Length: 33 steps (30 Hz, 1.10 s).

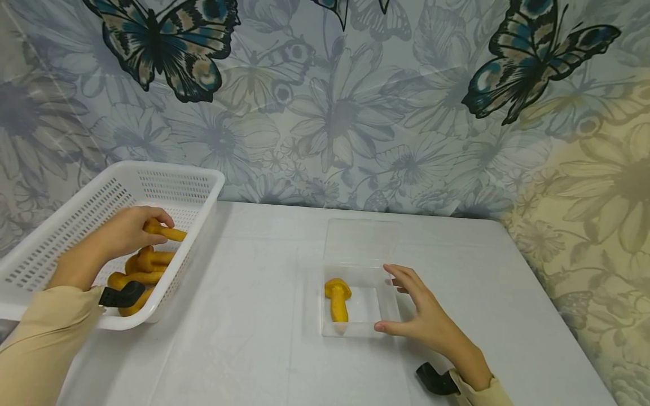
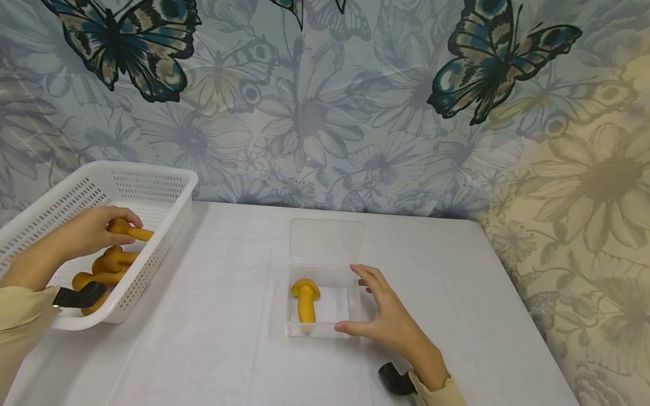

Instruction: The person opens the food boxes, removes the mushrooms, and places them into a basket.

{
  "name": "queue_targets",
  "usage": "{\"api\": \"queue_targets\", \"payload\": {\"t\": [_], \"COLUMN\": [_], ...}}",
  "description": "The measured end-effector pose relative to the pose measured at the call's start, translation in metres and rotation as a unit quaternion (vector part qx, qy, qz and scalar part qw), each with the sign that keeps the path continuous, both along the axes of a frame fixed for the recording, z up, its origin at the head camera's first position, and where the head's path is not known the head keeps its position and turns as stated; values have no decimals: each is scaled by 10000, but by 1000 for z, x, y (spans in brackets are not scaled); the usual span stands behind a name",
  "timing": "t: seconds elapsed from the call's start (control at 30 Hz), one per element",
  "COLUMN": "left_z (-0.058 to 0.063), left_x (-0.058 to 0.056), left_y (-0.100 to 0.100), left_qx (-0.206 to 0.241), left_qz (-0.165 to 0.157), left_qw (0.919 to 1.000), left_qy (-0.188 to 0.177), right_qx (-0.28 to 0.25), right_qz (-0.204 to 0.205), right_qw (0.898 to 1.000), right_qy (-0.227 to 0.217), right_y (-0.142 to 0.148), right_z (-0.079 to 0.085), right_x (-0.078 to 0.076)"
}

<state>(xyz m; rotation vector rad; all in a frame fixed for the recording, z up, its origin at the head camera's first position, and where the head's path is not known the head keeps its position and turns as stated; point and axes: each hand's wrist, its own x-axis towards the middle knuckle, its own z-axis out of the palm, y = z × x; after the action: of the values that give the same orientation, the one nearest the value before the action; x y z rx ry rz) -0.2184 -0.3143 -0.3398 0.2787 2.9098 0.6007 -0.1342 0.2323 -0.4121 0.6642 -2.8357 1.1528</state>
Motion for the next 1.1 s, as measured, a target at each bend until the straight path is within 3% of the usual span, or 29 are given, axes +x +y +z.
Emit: {"api": "queue_targets", "payload": {"t": [0.7, 1.1], "left_z": [-4, -2], "left_x": [0, 0], "left_y": [2, 4], "left_qx": [-288, -326], "left_qz": [-315, -339], "left_qw": [9981, 9981], "left_qy": [-439, -402], "right_qx": [-21, -57], "right_qz": [11, 67], "right_qw": [10000, 10000], "right_qy": [2, 38], "right_y": [2, 3], "right_z": [0, -1], "right_x": [0, -1]}}
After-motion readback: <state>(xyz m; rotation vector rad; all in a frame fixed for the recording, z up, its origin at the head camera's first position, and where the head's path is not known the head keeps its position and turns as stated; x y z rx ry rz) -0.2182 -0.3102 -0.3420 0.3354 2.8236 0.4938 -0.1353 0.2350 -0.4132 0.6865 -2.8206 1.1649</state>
